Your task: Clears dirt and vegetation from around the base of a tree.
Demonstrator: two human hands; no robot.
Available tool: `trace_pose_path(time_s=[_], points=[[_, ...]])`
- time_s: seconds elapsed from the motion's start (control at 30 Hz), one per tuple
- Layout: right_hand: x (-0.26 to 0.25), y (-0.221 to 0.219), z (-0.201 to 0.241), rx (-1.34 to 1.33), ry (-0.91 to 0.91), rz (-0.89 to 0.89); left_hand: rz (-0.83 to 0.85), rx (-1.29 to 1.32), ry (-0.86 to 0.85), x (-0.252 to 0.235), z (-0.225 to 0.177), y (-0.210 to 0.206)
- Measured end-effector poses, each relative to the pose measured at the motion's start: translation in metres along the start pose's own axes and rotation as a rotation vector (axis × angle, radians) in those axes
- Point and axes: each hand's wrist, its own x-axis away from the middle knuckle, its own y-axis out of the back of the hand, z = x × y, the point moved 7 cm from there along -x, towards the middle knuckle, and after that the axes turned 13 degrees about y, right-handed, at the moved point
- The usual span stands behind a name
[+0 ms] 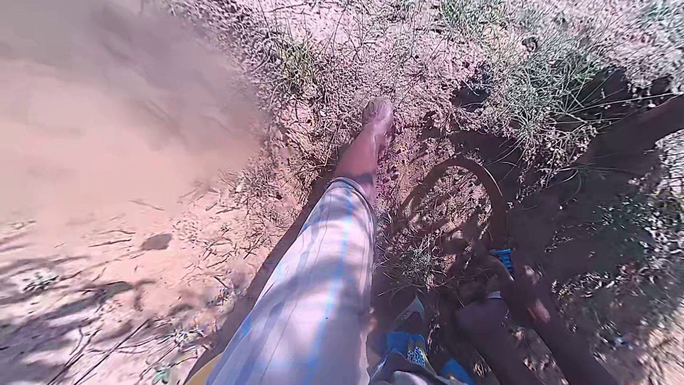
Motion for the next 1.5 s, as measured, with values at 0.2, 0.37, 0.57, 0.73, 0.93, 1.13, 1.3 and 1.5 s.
trace_pose_path(time_s=[0.2,0.37,0.57,0.73,0.93,1.13,1.3,1.5], points=[[-0.089,0.031,0.083,-0.129,0.288,-0.098,0.046,0.136,0.032,0.019,0.023,-0.015],[-0.157,-0.023,0.132,-0.055,0.239,0.014,0.047,0.184,0.102,0.017,0.025,-0.033],[-0.089,-0.065,0.069,0.083,0.102,0.253,0.136,0.059,-0.008,0.031,0.059,-0.081],[0.033,-0.090,0.000,0.177,0.045,0.356,0.322,-0.226,-0.142,0.082,0.091,-0.136],[0.067,-0.060,0.003,-0.102,0.192,0.078,0.352,-0.256,-0.201,0.118,0.090,-0.135],[-0.014,-0.034,0.037,0.103,0.082,0.185,0.335,-0.328,-0.078,0.129,0.099,-0.091],[0.006,-0.058,-0.015,0.132,0.077,0.180,0.222,-0.387,-0.088,0.112,0.132,-0.049],[0.026,-0.033,0.014,0.095,0.100,0.205,0.140,-0.227,0.020,0.096,0.162,-0.052]])
